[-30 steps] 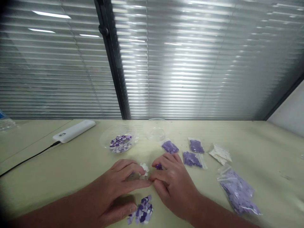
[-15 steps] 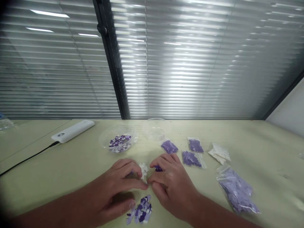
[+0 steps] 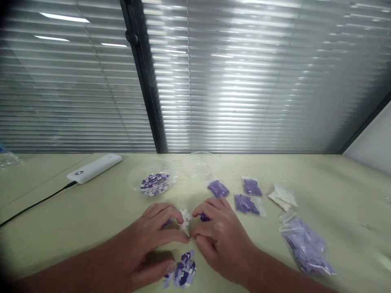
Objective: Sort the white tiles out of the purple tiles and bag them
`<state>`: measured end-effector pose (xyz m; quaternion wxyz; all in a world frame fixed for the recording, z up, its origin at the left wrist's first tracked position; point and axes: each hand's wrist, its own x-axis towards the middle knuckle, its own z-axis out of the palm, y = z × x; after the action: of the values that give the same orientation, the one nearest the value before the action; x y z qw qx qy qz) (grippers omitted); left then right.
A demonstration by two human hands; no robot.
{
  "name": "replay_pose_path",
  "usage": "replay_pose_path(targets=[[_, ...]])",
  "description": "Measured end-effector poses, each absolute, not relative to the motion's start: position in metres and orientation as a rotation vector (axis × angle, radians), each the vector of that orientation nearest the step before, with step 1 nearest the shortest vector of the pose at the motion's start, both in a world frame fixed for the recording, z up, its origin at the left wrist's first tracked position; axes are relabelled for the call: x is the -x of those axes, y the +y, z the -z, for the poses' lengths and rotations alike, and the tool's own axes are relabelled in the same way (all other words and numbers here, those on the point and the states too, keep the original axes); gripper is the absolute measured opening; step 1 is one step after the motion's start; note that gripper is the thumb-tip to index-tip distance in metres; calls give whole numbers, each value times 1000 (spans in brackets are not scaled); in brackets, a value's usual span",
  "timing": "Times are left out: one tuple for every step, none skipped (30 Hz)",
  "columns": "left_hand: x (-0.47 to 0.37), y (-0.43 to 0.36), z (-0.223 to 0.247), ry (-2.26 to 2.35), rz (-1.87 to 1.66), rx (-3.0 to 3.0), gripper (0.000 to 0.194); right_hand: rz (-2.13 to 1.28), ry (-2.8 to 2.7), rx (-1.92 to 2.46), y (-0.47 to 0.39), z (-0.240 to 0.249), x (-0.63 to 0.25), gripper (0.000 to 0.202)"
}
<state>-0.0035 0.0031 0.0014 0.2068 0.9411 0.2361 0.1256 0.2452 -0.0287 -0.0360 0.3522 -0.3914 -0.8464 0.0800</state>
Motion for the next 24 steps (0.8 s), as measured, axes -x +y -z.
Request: replay_pose_path(targets=[[3,3,-2,661,-340,-2624,40,-209,-2192,1006,-29,36,-245,27],[3,3,-2,666,-326,-2626,40,-208,-2193,998,-29,37,-245,27],[3,3,-3,670,-313,-2630,40,-204,-2192,992,-29,37,-245,27],[3,3,-3,672,-299,-2635,39,-197,-2189,990,-29,37,-245,27],[3,3,-4,669,-290,-2641,38,-192,-2187,990,-29,37,-245,27],[3,3,-4,663,-281,-2648,37,-188,-2187,992,-29,37,-245,27],[4,3,-4,656,-276,-2655,36,-187,-2187,995,-29,37,-245,27],[4,3,-4,648,-278,-2661,36,-187,-2188,1000,-28,36,-245,28],[4,3,-4,639,-284,-2668,36,-188,-2190,1003,-28,36,-245,28],[4,3,-4,633,-291,-2673,36,-189,-2192,1007,-28,36,-245,28],[4,3,-3,627,-303,-2677,37,-189,-2194,1010,-28,35,-245,28],[5,3,-3,621,-315,-2680,37,-189,-2195,1013,-28,35,-245,29],[5,3,-2,615,-327,-2683,38,-187,-2196,1014,-29,35,-245,29],[5,3,-2,610,-337,-2684,38,-187,-2197,1011,-29,35,-245,28],[5,3,-1,608,-343,-2684,38,-187,-2200,1001,-29,34,-244,28],[6,3,-1,610,-345,-2682,38,-189,-2202,992,-30,34,-244,27],[6,3,-1,614,-341,-2679,37,-189,-2205,983,-30,34,-244,27],[6,3,-1,617,-336,-2676,37,-189,-2211,979,-31,33,-244,26],[6,3,-1,620,-330,-2673,36,-186,-2216,982,-31,33,-244,26],[6,3,-1,626,-329,-2670,36,-179,-2222,997,-31,32,-244,25],[5,3,-2,630,-330,-2669,37,-168,-2223,1019,-31,32,-244,25],[5,2,-2,631,-337,-2668,37,-151,-2219,1047,-31,31,-244,25],[5,2,-2,629,-344,-2668,38,-130,-2207,1079,-31,31,-245,25],[5,2,-3,627,-354,-2667,38,-106,-2188,1112,-30,31,-245,26]])
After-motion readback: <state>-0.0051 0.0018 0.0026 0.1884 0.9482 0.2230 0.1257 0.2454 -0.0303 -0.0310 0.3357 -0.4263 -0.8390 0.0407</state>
